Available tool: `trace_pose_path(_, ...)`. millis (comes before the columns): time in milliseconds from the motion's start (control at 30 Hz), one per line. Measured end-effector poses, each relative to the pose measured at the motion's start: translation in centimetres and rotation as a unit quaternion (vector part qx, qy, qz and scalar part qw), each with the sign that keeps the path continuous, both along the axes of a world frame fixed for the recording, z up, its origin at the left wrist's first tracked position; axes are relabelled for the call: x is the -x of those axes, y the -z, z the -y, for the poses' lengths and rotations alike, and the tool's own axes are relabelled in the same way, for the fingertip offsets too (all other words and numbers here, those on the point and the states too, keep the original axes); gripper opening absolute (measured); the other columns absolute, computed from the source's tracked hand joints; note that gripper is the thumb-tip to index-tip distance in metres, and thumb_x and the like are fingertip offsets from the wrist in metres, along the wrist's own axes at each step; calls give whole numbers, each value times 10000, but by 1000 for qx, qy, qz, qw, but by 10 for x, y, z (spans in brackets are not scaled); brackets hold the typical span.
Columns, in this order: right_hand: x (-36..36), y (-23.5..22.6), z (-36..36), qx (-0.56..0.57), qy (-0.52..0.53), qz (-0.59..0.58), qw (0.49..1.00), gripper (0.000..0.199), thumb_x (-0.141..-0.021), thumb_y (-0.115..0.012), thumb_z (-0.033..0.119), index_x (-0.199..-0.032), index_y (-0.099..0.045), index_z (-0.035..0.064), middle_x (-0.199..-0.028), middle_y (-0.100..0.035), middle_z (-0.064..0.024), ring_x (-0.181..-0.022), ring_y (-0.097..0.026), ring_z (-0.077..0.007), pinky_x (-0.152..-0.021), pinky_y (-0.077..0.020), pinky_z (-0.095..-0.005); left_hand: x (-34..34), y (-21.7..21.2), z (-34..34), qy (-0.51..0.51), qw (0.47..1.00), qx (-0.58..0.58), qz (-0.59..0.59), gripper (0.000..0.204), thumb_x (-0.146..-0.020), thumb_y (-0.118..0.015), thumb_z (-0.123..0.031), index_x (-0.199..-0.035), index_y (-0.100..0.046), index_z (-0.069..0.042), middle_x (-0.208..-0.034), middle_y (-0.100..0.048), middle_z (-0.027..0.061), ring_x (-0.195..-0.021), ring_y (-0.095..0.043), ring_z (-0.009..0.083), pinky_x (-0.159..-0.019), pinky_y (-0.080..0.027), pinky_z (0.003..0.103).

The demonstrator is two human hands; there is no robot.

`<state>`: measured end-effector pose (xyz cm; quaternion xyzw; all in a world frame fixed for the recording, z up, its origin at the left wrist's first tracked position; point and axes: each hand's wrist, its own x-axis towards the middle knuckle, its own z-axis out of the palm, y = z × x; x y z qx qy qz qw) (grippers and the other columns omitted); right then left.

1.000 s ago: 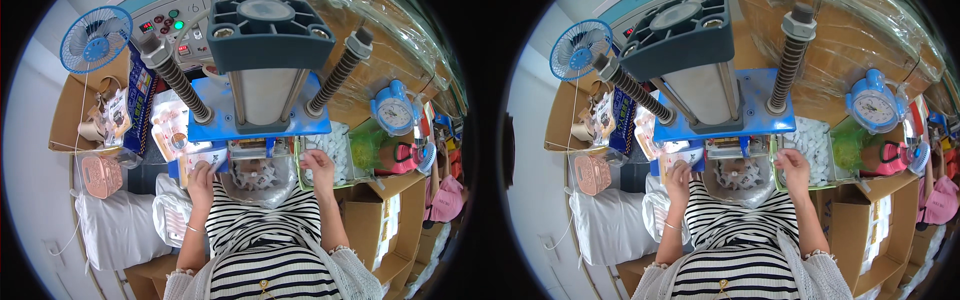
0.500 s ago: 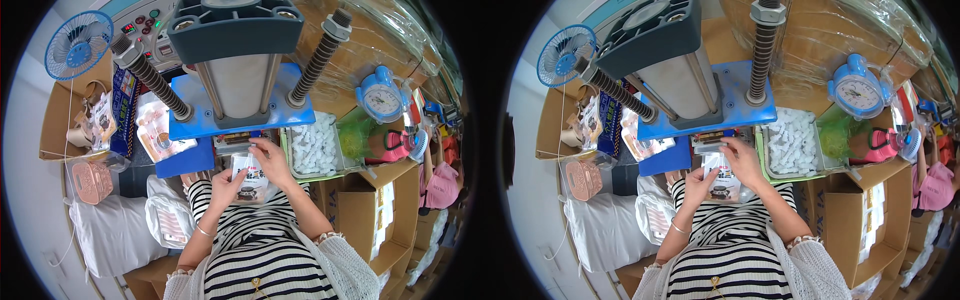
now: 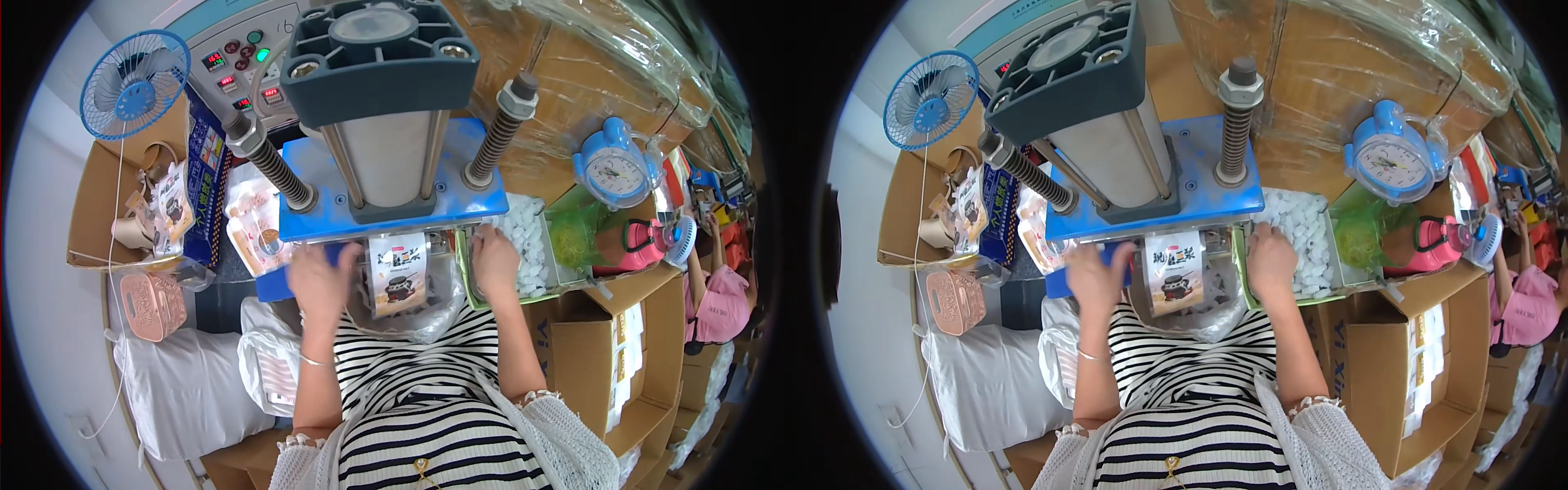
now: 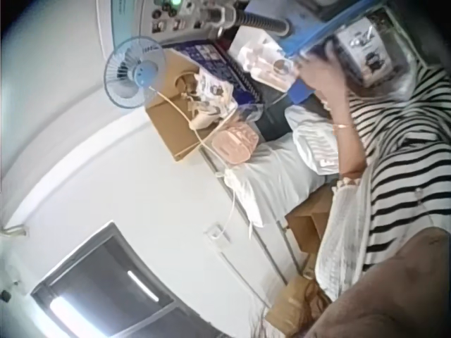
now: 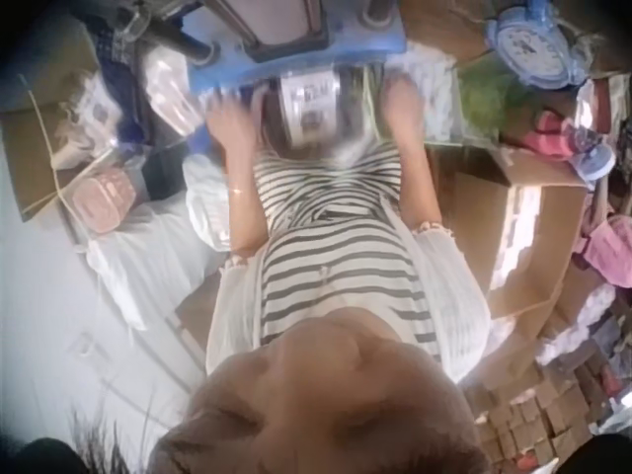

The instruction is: Using a pneumatic sealing machine to seal small pouches and then gathering them into a larger plastic bag.

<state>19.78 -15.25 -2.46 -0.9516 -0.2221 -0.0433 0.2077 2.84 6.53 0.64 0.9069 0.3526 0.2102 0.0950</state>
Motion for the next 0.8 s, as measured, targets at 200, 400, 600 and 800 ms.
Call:
trace_pose_path(200, -20, 4, 1, -115, -79, -20, 990, 191, -852, -624, 155, -1005, -637, 42, -863, -642, -152, -845, -612, -359, -735, -488, -454, 44, 51, -2, 20, 985, -169, -17, 608, -775, -727, -441, -1202, -600, -28, -1243, -553, 196, -1232, -449, 426, -981, -378, 502)
trace_pose_path(400, -9, 4, -1, -137, -87, -17, 987, 227, -843, -637, 115, -1058, -632, 40, -873, -632, -164, -811, -605, -332, -736, -489, -408, 68, 64, 10, 114, 991, -1, 66, 320, -796, -712, -85, -1101, -624, -46, -1048, -597, 122, -978, -551, 332, -892, -440, 417)
trace_pose_path(600, 3, 10, 13, -367, 4, -216, 905, 190, -886, -650, 72, -1067, -614, 25, -834, -614, -22, -754, -572, -102, -672, -460, -247, 66, 39, 13, 127, 982, 35, 137, 189, -793, -689, 4, -978, -662, -32, -915, -615, 116, -803, -582, 296, -722, -476, 360)
trace_pose_path(800, 56, -49, -22, -458, -137, -307, 823, 219, -881, -660, 62, -1097, -640, 36, -960, -641, -27, -829, -568, -95, -731, -477, -251, 36, -17, 60, 89, 913, 347, 196, 120, -850, -708, -83, -908, -667, 13, -755, -624, 67, -604, -553, 141, -574, -449, 250)
